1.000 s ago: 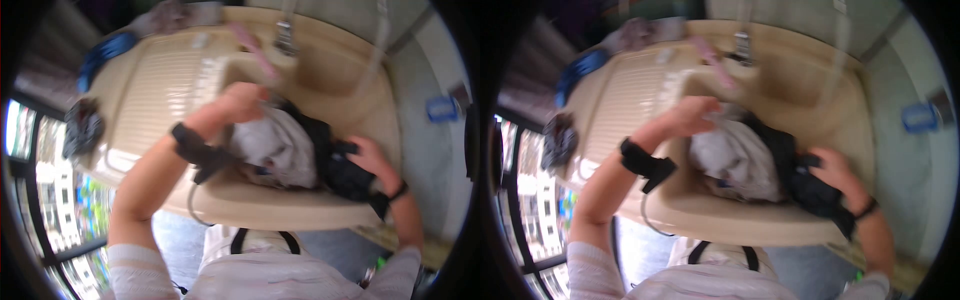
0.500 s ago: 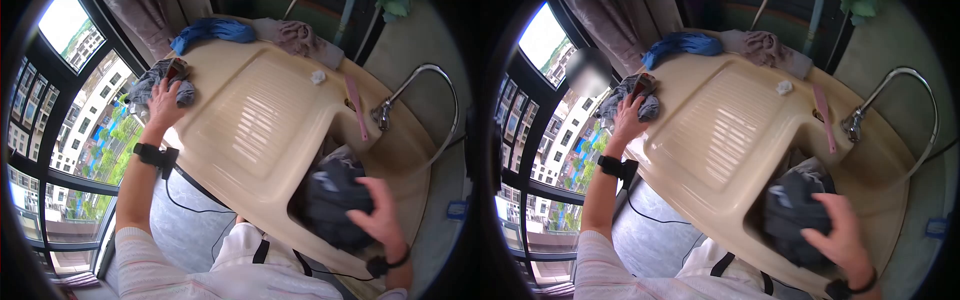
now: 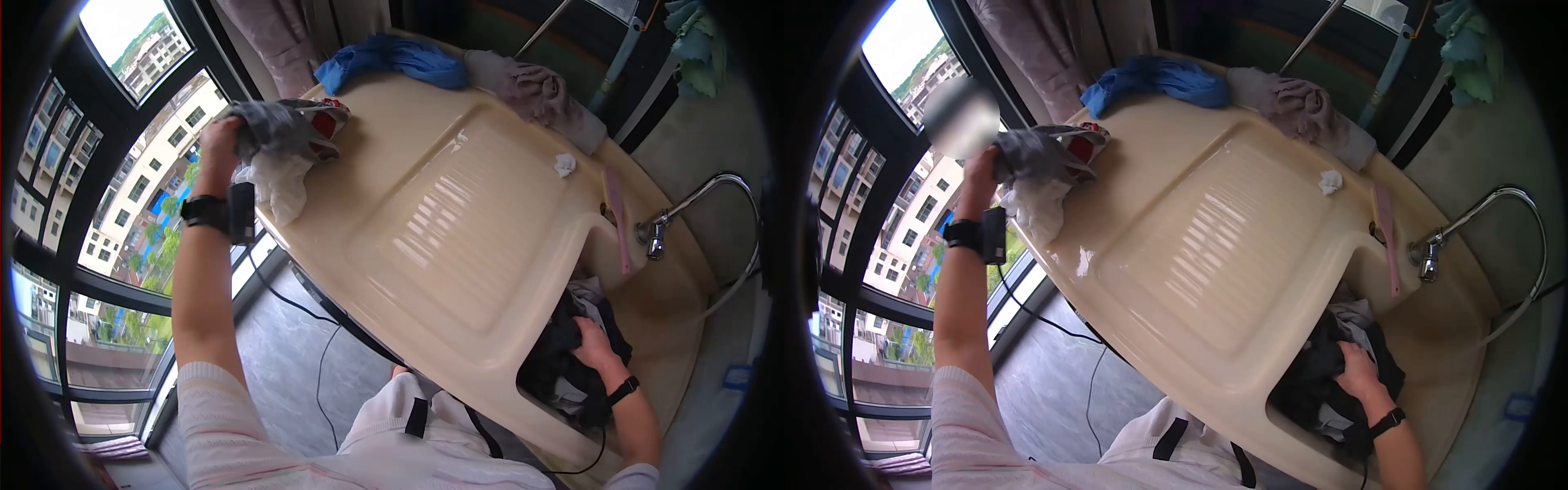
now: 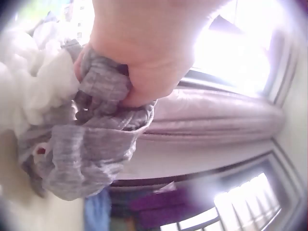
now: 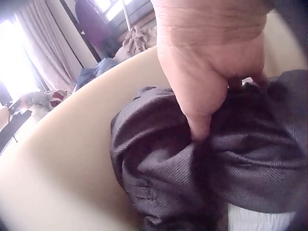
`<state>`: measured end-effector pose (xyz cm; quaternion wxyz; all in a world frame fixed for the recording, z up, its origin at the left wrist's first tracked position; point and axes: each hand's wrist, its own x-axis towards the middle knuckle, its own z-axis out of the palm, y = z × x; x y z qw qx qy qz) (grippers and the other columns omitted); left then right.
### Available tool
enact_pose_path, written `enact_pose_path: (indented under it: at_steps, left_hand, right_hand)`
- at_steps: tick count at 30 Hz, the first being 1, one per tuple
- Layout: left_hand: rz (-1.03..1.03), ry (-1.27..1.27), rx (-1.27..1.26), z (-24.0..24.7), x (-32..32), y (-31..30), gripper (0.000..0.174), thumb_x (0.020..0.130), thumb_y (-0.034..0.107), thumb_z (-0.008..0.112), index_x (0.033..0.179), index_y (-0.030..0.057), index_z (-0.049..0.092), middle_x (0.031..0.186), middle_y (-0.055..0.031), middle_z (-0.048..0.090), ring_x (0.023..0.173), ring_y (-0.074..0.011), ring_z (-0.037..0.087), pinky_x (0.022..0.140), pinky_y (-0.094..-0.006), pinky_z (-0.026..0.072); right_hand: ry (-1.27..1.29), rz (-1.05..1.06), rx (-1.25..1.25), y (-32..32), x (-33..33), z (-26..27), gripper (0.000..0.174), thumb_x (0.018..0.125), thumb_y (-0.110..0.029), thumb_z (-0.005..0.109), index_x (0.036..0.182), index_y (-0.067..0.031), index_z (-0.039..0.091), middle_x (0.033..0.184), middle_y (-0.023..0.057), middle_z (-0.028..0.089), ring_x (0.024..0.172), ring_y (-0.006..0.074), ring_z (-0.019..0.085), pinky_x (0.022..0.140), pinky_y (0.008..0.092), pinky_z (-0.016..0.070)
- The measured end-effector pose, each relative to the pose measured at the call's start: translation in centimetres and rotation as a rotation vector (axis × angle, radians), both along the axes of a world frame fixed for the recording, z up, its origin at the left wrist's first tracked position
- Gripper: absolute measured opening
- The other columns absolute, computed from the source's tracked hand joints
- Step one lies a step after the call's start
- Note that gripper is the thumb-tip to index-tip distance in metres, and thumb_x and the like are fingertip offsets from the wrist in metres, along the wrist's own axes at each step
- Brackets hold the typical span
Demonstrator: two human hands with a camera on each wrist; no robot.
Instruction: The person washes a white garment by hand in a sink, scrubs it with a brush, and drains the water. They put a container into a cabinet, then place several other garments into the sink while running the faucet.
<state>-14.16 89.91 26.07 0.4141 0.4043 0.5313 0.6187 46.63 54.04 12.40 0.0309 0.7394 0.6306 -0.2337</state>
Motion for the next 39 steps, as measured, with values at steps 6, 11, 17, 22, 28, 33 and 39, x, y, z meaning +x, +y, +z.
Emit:
enact_pose_path:
  at_steps: [6, 11, 17, 22, 28, 33, 39]
  left_hand:
    - [-0.459, -0.295, 0.195, 4.4, -2.2, -1.6, 0.026, 0.088, 0.02, 0.047, 0.108, 0.0033, 0.053, 0.097, -0.008, 0.062, 0.08, -0.0212, 0.063, 0.067, -0.0333, 0.053]
    - [-0.38, 0.773, -0.116, -2.3, -3.7, 0.4, 0.05, 0.072, 0.033, 0.067, 0.111, 0.0037, 0.055, 0.095, -0.0085, 0.062, 0.082, -0.0186, 0.062, 0.066, -0.0311, 0.0515]
    - [-0.218, 1.224, -0.135, -1.9, 4.5, -4.0, 0.048, 0.058, 0.028, 0.071, 0.1, 0.0051, 0.062, 0.092, -0.0166, 0.064, 0.085, -0.0292, 0.062, 0.077, -0.0366, 0.0485]
    - [-0.219, 1.179, 0.107, -2.3, 14.0, -10.1, 0.039, 0.056, 0.018, 0.067, 0.092, 0.0046, 0.062, 0.084, -0.0162, 0.063, 0.081, -0.0322, 0.061, 0.072, -0.0392, 0.0481]
    - [-0.783, 0.818, 0.305, -2.2, 21.9, -18.0, 0.06, 0.062, 0.029, 0.073, 0.113, 0.0055, 0.051, 0.105, -0.0158, 0.055, 0.094, -0.0329, 0.055, 0.08, -0.0412, 0.0438]
    - [-0.792, 0.587, 0.447, -0.7, 18.1, -15.3, 0.047, 0.068, 0.016, 0.072, 0.11, 0.0066, 0.054, 0.105, -0.013, 0.057, 0.1, -0.0275, 0.054, 0.087, -0.0333, 0.042]
    - [0.088, 1.401, 0.189, -5.9, 2.5, -2.7, 0.053, 0.062, 0.022, 0.071, 0.112, 0.0106, 0.055, 0.113, -0.0159, 0.053, 0.103, -0.0324, 0.052, 0.087, -0.0409, 0.043]
  right_hand:
    - [0.283, 0.027, 0.09, -0.6, -0.9, 6.0, 0.057, 0.062, -0.015, 0.071, 0.114, -0.0036, 0.05, 0.112, 0.0144, 0.052, 0.105, 0.0304, 0.051, 0.09, 0.0345, 0.0414]
    - [0.354, -0.135, 0.098, -1.9, -0.2, 6.6, 0.045, 0.065, -0.015, 0.069, 0.106, -0.0017, 0.055, 0.107, 0.0138, 0.055, 0.098, 0.028, 0.055, 0.086, 0.033, 0.0433]
    - [0.403, -0.143, 0.111, -1.5, -3.1, 9.2, 0.037, 0.069, -0.011, 0.067, 0.102, -0.0004, 0.057, 0.102, 0.0118, 0.057, 0.089, 0.0216, 0.058, 0.078, 0.0297, 0.0468]
    - [0.693, -0.242, 0.049, 1.9, -7.8, 12.2, 0.035, 0.078, -0.008, 0.061, 0.112, -0.0015, 0.053, 0.105, 0.0099, 0.056, 0.089, 0.0171, 0.059, 0.071, 0.0254, 0.0498]
    - [1.358, -0.347, -0.13, 9.2, -16.5, 13.1, 0.053, 0.086, -0.011, 0.054, 0.132, -0.0056, 0.027, 0.119, 0.012, 0.047, 0.101, 0.0222, 0.054, 0.071, 0.0333, 0.0532]
    - [1.251, -0.494, 0.136, 12.8, -17.3, 7.6, 0.044, 0.079, -0.007, 0.061, 0.119, 0.0002, 0.043, 0.108, 0.008, 0.055, 0.096, 0.0162, 0.055, 0.073, 0.0314, 0.0506]
    - [1.278, -0.559, 0.131, 11.6, -14.3, 10.7, 0.031, 0.07, 0.005, 0.057, 0.101, 0.0041, 0.055, 0.089, 0.0072, 0.062, 0.074, 0.0157, 0.061, 0.071, 0.0292, 0.0501]
